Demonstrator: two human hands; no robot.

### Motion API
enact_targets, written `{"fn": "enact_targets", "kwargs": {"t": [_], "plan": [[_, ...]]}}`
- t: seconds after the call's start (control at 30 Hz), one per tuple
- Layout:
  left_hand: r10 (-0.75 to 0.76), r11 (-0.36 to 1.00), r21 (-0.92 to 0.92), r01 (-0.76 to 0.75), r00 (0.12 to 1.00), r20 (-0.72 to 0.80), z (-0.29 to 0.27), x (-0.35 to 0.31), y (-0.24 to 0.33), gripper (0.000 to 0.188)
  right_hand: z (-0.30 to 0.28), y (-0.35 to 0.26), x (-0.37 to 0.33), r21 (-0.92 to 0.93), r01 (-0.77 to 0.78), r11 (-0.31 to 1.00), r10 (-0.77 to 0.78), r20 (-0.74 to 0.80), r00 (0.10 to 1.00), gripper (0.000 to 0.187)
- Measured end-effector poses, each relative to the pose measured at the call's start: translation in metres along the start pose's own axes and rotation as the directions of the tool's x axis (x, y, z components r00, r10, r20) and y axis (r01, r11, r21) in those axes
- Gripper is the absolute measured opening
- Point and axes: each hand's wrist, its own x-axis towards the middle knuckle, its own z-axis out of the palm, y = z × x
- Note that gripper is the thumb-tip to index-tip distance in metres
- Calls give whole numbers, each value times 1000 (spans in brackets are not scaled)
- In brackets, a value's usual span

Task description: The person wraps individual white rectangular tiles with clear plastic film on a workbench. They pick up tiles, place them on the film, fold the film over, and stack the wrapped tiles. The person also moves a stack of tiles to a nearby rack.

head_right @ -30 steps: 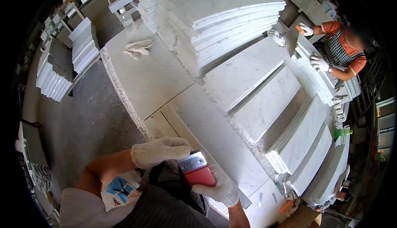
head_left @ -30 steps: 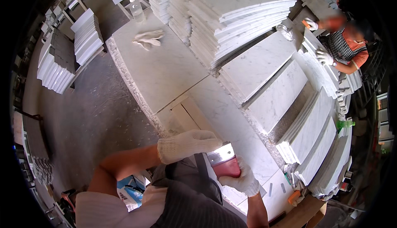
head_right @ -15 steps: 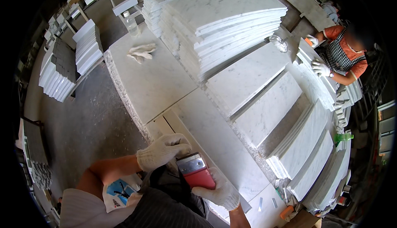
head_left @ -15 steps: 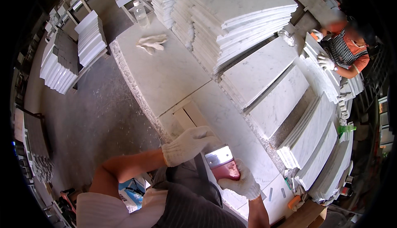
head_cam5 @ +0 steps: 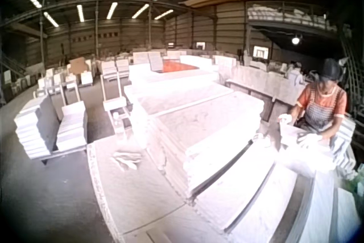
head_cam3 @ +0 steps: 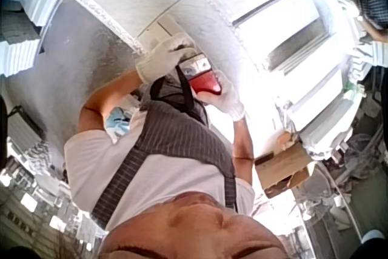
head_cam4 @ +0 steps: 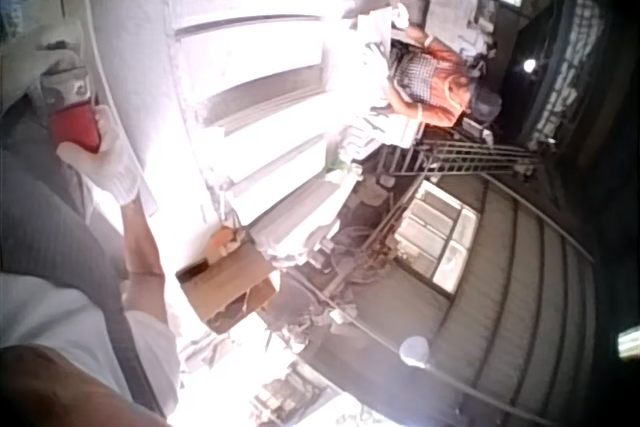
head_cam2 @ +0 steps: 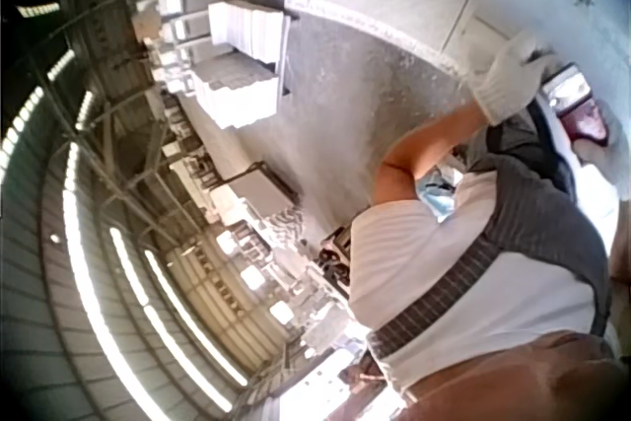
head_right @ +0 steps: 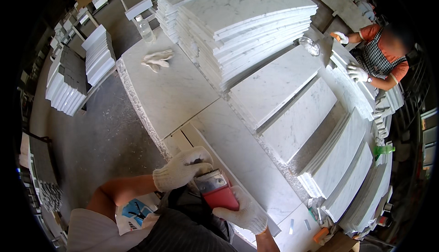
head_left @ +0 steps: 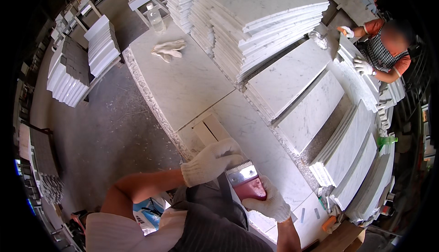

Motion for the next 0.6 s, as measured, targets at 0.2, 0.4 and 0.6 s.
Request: {"fn": "enact_targets", "kwargs": {"t": [0.2, 0.4, 0.6], "plan": [[120, 990, 96, -100, 964, -237, 1, -1, -10, 7, -2, -11, 3, -16, -36, 999, 37, 25, 999, 43], [73, 994, -15, -107, 765, -640, -108, 26, 10, 11, -18, -16, -6, -113, -146, 983, 145, -18, 989, 53], [-85, 994, -106, 25, 785, -614, -140, 59, -56, 11, -3, -30, 6, -417, -87, 905, 54, -90, 994, 55]]}}
